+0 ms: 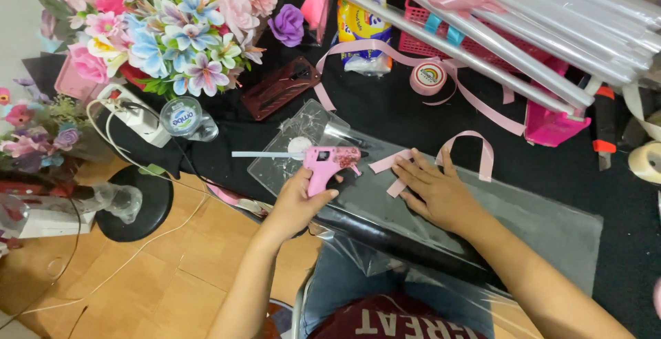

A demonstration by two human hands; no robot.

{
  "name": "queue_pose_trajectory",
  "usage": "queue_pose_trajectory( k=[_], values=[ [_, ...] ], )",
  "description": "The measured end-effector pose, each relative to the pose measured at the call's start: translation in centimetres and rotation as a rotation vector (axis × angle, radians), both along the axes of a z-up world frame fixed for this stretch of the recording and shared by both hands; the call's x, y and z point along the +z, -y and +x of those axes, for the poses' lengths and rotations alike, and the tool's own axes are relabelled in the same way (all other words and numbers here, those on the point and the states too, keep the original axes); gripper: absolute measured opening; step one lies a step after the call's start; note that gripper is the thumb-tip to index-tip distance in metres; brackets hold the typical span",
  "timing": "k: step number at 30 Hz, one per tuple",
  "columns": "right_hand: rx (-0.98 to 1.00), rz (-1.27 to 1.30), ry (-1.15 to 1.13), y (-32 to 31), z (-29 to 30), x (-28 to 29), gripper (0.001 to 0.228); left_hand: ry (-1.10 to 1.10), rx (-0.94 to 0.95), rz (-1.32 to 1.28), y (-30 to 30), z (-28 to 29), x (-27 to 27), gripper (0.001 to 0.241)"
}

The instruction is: The person wraps a plastic sleeve around a long tube using pink ribbon and a glue gun, then tapes the edge of the plastic.

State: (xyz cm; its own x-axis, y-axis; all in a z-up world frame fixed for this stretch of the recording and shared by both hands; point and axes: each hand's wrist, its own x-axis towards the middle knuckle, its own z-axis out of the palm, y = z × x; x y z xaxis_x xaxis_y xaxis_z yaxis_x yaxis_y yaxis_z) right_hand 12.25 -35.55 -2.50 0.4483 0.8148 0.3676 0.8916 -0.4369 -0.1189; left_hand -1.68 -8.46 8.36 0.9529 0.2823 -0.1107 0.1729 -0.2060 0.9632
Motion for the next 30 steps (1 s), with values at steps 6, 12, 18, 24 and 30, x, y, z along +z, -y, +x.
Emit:
queue_pose_trajectory(
  k=[6,12,18,24,30],
  values=[
    [0.011,-0.005,-0.034,0.1,-0.1,0.3,0.053,-0.155,-0.178,0.336,0.8,1.0,-0.8,0.053],
    [0.018,0.007,-0.03,0.2,-0.1,0.4,0.051,-0.285,-0.235,0.524,0.9,1.8,-0.3,0.043],
    [0.015,-0.003,-0.03,0.2,-0.1,0.2,0.051,-0.327,-0.256,0.649,1.4,1.9,-2.3,0.039],
    [0.016,-0.014,-0.065,0.2,-0.1,0.5,0.052,-0.297,-0.274,0.61,2.0,1.8,-0.9,0.039],
    [0.015,-0.018,-0.088,0.1,-0.2,0.9,0.051,-0.29,-0.291,0.642,2.3,2.1,-0.1,0.039]
  ],
)
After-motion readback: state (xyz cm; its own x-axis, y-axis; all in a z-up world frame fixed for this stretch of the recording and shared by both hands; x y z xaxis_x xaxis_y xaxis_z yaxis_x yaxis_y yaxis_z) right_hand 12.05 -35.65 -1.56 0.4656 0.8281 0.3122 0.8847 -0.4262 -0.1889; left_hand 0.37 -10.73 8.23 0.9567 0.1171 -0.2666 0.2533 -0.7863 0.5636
